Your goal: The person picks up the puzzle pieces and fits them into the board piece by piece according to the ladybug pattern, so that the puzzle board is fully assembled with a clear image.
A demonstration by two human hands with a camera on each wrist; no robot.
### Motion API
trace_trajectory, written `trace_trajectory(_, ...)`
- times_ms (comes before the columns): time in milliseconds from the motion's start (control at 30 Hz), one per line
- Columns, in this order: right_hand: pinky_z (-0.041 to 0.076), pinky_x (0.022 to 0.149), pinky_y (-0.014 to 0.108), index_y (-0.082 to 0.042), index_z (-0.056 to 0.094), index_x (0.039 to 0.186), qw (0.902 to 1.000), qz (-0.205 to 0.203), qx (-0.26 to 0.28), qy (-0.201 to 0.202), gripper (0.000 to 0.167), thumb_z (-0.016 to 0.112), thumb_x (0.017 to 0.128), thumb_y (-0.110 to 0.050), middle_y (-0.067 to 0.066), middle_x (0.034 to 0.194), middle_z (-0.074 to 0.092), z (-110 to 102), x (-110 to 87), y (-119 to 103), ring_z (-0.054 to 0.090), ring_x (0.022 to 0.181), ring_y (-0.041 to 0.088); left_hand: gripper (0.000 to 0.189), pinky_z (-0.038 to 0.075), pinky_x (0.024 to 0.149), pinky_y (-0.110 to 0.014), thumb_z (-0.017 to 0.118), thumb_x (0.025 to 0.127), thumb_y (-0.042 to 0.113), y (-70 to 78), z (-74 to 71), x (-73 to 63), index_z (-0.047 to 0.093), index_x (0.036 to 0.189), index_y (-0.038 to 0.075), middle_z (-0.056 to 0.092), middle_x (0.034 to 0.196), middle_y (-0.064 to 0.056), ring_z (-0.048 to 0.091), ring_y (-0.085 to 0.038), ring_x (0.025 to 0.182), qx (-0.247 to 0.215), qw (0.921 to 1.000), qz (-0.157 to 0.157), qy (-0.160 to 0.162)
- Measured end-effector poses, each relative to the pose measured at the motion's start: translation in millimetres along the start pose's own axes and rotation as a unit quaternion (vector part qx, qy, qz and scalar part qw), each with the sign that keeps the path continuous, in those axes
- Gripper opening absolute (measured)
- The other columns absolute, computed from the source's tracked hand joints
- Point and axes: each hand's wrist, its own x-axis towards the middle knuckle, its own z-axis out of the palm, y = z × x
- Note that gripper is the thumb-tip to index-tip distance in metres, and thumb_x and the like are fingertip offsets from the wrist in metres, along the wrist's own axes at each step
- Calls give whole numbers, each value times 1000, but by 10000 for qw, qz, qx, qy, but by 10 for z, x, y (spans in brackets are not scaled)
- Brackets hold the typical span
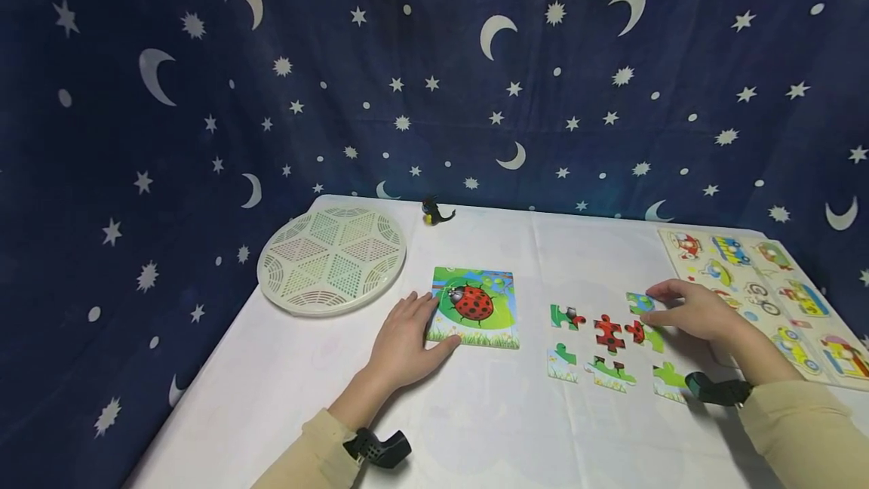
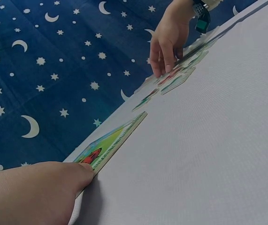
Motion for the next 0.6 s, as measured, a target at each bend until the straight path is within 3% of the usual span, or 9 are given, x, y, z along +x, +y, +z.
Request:
trace_trajectory(367, 48, 85, 53, 10, 50, 126, 9995, 45, 289, 128, 74, 84, 84, -40, 33, 123, 54, 23, -1, 9, 52, 107, 43, 74, 27, 122, -48, 68, 91, 53, -14, 8, -2, 56, 145, 3, 53, 149, -15, 39, -38, 145, 5, 10000, -43, -23)
trace_trajectory(600, 46, 65, 32, 7, 45, 130, 9975, 154, 692, 79, 72, 84, 84, -33, 13, 103, 55, 32, -14, -24, 54, 86, 25, 75, 27, 123, -48, 68, 91, 53, 0, -2, 6, 56, 145, 3, 53, 149, -15, 39, -38, 145, -22, 10000, -38, -38)
